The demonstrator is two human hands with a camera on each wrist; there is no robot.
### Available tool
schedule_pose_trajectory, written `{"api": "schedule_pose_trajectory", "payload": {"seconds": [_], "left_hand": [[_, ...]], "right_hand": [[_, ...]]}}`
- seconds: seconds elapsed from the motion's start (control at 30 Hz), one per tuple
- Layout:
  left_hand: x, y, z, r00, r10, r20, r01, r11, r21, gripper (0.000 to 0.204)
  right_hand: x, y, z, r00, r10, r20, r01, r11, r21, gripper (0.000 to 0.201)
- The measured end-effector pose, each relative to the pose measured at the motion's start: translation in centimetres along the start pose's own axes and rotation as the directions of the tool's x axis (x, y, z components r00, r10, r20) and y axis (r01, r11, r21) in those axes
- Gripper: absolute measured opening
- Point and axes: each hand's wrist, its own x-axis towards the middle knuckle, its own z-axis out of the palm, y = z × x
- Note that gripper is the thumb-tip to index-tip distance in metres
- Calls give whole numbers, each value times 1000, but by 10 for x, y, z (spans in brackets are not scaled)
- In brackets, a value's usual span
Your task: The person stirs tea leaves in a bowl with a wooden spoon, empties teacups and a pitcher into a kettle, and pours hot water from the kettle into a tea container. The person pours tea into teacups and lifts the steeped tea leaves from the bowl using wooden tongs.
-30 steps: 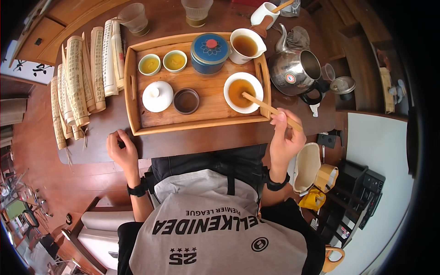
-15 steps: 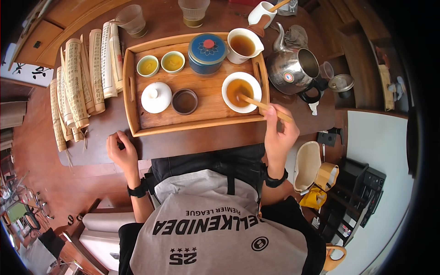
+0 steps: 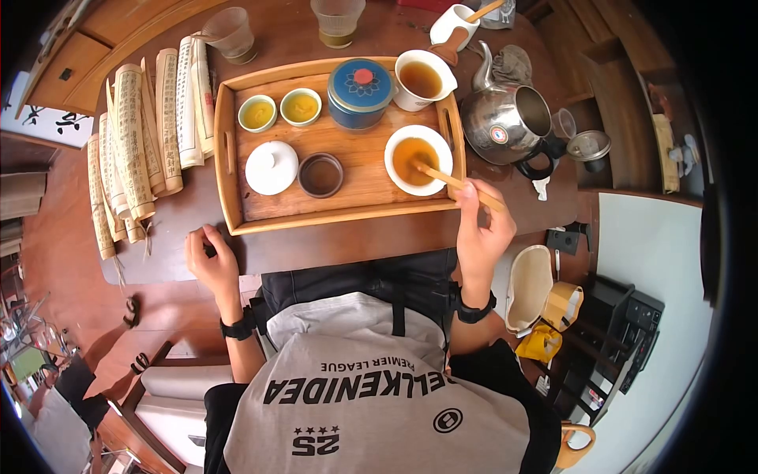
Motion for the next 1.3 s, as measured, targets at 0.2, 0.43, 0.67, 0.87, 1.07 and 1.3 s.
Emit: {"api": "schedule_pose_trajectory", "payload": {"seconds": [0.2, 0.43, 0.67, 0.87, 1.07, 1.3], "left_hand": [[0, -1, -1, 1000, 24, -5, -24, 1000, 8, 20], [0, -2, -1, 1000, 27, -1, -27, 1000, 5, 21], [1, -2, -1, 999, 46, 1, -46, 999, 16, 20], [0, -1, -1, 1000, 4, 2, -4, 1000, -10, 20], [1, -3, -1, 1000, 29, 3, -29, 1000, -8, 19], [0, -1, -1, 1000, -7, 0, 7, 1000, -14, 19]], "right_hand": [[0, 0, -1, 999, 28, -31, -28, 1000, 8, 10], [0, 0, 2, 999, 44, -13, -43, 999, 27, 10], [-2, -6, 1, 999, 3, 32, -6, 998, 67, 12], [-4, 0, 2, 989, 58, 137, -80, 983, 166, 12], [-1, -3, -1, 996, 33, 77, -43, 991, 123, 14], [-3, 3, 1, 994, -5, 113, -4, 997, 81, 13]]}}
